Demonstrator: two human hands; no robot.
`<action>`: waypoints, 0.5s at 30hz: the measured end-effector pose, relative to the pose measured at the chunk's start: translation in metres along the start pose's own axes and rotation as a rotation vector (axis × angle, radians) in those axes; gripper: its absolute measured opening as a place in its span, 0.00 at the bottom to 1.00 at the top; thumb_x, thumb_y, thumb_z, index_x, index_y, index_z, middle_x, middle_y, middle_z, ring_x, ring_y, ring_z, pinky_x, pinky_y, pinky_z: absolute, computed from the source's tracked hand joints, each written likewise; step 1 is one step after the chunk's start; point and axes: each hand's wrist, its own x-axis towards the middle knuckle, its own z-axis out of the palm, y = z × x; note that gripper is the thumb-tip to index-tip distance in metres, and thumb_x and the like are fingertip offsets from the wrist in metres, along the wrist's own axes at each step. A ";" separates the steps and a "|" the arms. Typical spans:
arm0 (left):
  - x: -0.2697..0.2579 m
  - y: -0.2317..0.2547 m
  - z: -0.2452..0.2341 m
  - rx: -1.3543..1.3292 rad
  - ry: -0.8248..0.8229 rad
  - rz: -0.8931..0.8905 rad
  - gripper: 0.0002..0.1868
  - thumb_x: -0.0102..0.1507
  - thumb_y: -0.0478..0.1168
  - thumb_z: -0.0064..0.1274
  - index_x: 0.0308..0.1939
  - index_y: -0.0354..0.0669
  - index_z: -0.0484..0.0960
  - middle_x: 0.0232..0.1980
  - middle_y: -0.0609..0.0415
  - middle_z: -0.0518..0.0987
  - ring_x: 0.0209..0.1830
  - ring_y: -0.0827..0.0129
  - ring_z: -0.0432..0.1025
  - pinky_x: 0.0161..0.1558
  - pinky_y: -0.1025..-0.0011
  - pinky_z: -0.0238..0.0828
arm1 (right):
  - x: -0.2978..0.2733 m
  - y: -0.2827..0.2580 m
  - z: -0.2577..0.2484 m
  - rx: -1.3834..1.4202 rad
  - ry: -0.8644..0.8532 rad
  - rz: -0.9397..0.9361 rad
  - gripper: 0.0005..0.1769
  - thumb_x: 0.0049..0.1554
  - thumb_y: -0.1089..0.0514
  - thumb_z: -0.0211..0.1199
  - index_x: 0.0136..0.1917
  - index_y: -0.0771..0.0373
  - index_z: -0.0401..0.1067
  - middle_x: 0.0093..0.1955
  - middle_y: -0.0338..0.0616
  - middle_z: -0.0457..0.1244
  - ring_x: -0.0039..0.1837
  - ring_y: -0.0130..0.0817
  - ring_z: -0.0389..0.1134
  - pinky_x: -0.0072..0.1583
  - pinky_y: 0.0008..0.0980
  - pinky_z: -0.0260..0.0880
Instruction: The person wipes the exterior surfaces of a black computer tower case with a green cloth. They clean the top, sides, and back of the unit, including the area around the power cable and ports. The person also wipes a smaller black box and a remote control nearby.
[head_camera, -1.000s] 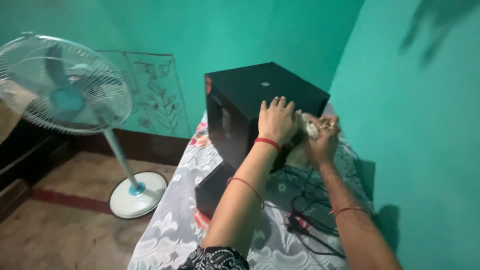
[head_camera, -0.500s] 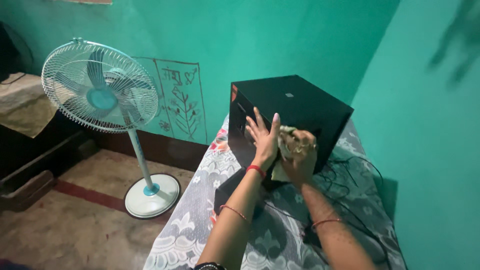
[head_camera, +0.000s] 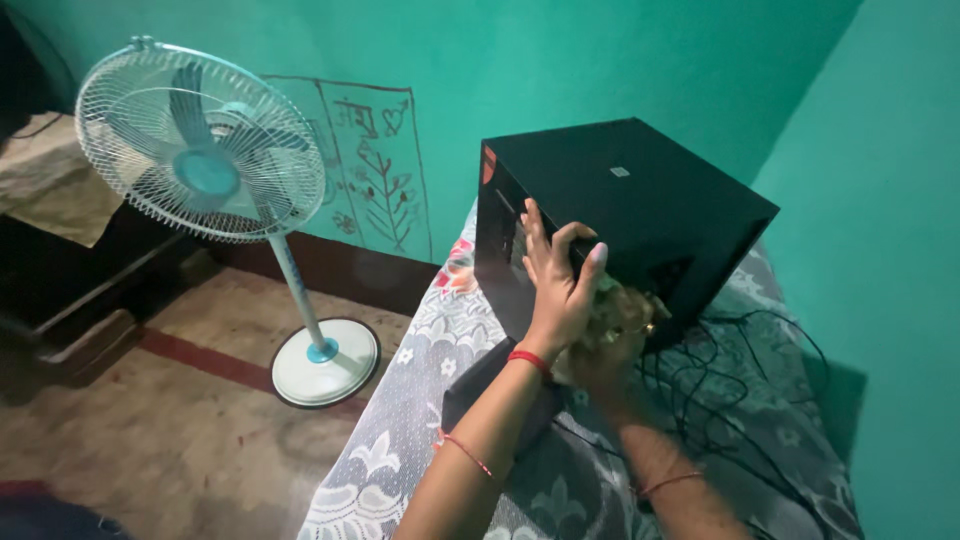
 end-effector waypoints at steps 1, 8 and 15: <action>0.000 0.001 0.000 0.005 0.004 0.010 0.18 0.71 0.57 0.47 0.58 0.55 0.74 0.89 0.39 0.33 0.89 0.38 0.26 0.75 0.28 0.21 | -0.004 0.000 -0.001 -0.015 -0.031 -0.033 0.22 0.55 0.55 0.69 0.59 0.64 0.68 0.62 0.53 0.61 0.66 0.54 0.61 0.67 0.56 0.60; -0.006 0.012 -0.004 0.016 0.012 0.041 0.21 0.70 0.58 0.47 0.60 0.52 0.73 0.89 0.36 0.34 0.90 0.36 0.27 0.76 0.27 0.24 | -0.024 0.018 -0.005 -0.066 -0.175 -0.200 0.19 0.51 0.51 0.67 0.54 0.61 0.71 0.58 0.53 0.61 0.64 0.55 0.61 0.65 0.61 0.59; -0.011 0.019 -0.008 0.011 0.006 0.062 0.25 0.69 0.61 0.46 0.61 0.51 0.71 0.89 0.34 0.34 0.90 0.33 0.27 0.76 0.26 0.24 | -0.053 0.021 -0.018 -0.105 -0.512 -0.218 0.16 0.47 0.50 0.67 0.48 0.57 0.74 0.53 0.50 0.62 0.61 0.54 0.62 0.63 0.65 0.60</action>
